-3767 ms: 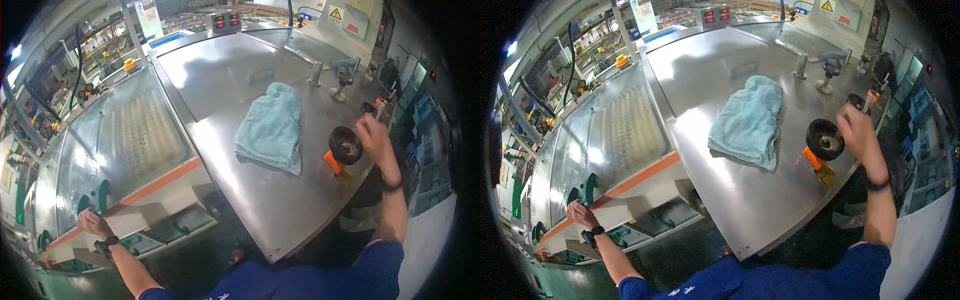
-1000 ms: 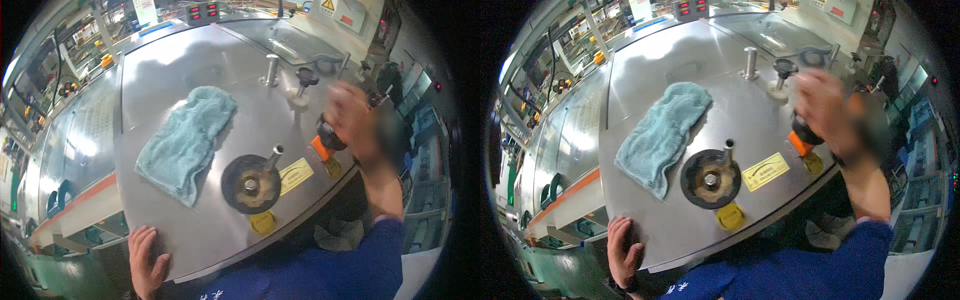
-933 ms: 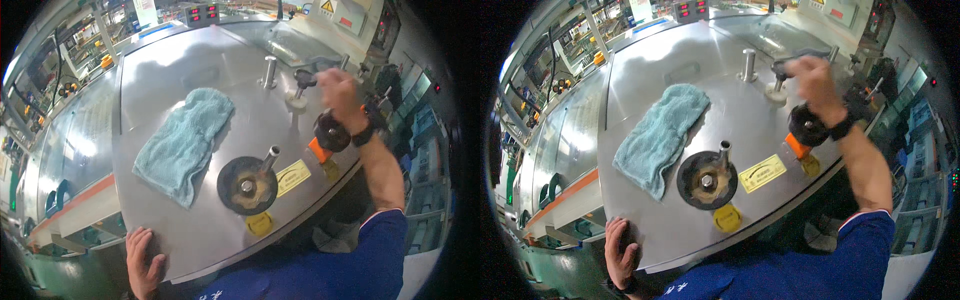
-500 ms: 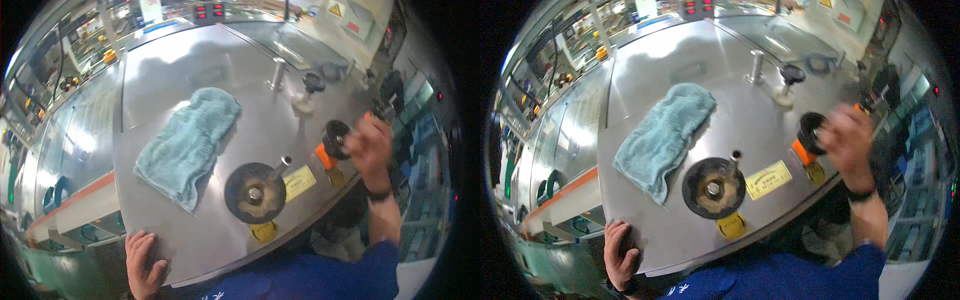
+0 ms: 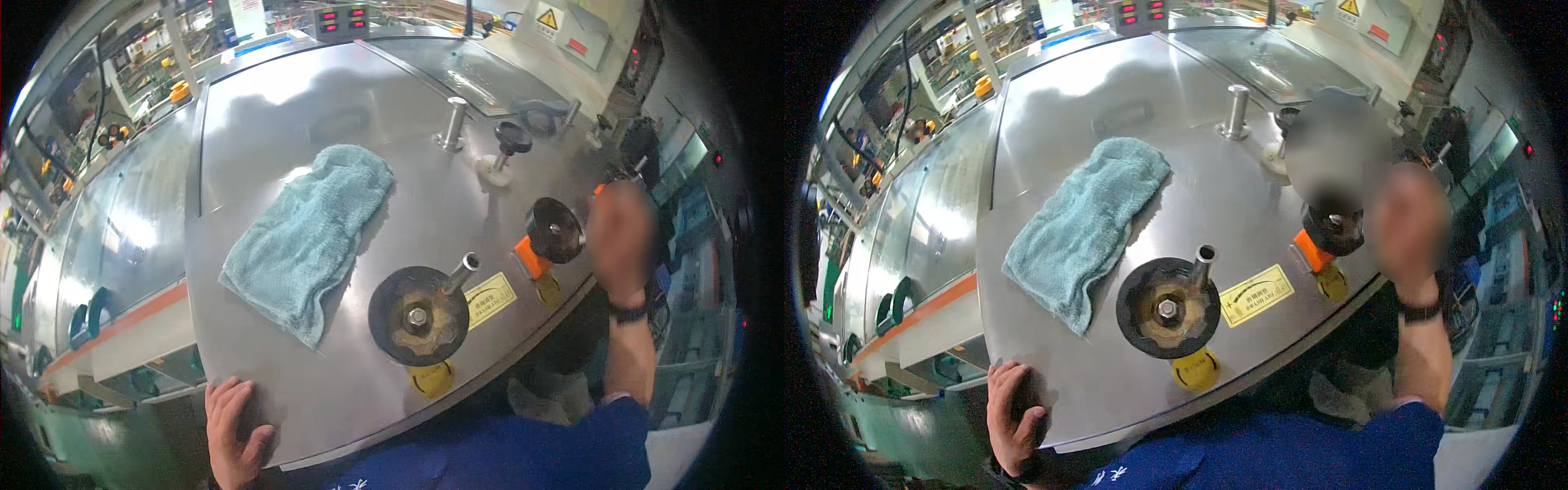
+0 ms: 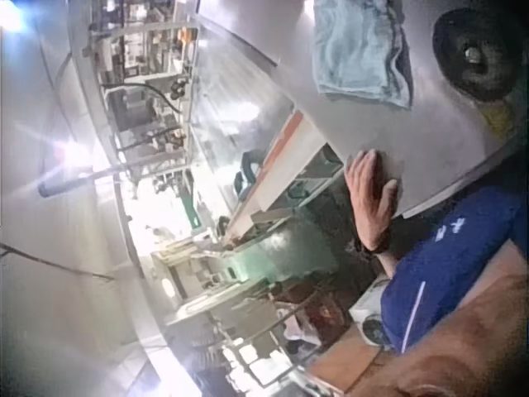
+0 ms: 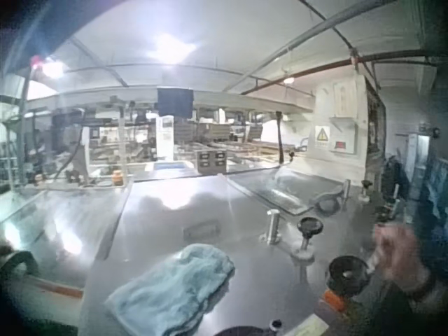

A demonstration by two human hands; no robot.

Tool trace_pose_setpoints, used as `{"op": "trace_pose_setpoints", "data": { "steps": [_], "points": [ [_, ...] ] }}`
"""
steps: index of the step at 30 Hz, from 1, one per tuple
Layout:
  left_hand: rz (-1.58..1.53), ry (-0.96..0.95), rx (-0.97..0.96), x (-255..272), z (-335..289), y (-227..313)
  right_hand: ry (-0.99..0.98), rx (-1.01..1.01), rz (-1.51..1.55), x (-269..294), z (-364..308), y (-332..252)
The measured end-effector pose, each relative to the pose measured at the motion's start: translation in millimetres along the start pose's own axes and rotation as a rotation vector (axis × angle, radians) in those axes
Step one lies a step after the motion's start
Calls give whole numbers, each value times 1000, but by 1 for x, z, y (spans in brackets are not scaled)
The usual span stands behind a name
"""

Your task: Checking industrial machine trays, wiping surfaces, and adjusting manual control valves on a metal tank.

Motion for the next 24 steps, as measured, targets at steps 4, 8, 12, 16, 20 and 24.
{"op": "trace_pose_setpoints", "data": {
  "steps": [4, 8, 12, 16, 20, 24],
  "points": [
    [43, -6, 23, 3, 2, 8, -197, -313, 293, -96, 68, -4],
    [64, -26, 15, 6, -6, -4, 357, -589, 716, 7, -19, 66],
    [24, 18, 39, 4, -3, 3, -26, -502, 696, -100, 47, -10],
    [-10, 26, 28, 10, -5, -3, 270, -607, 839, -8, 6, 54],
    [62, -68, 39, -2, 0, 3, 81, -560, 823, -80, 23, 10],
    [-263, 103, 88, 5, -18, -7, 124, -610, 779, -31, 29, 58]
  ]
}}
Point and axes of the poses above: each hand's wrist, its own z-axis towards the middle knuckle, its own x-axis out of the back of the hand, y = z × x, the point moved 10 cm from there along z, towards the middle knuckle, and after that the axes turned 9 degrees about -y, right-handed, at the moved point
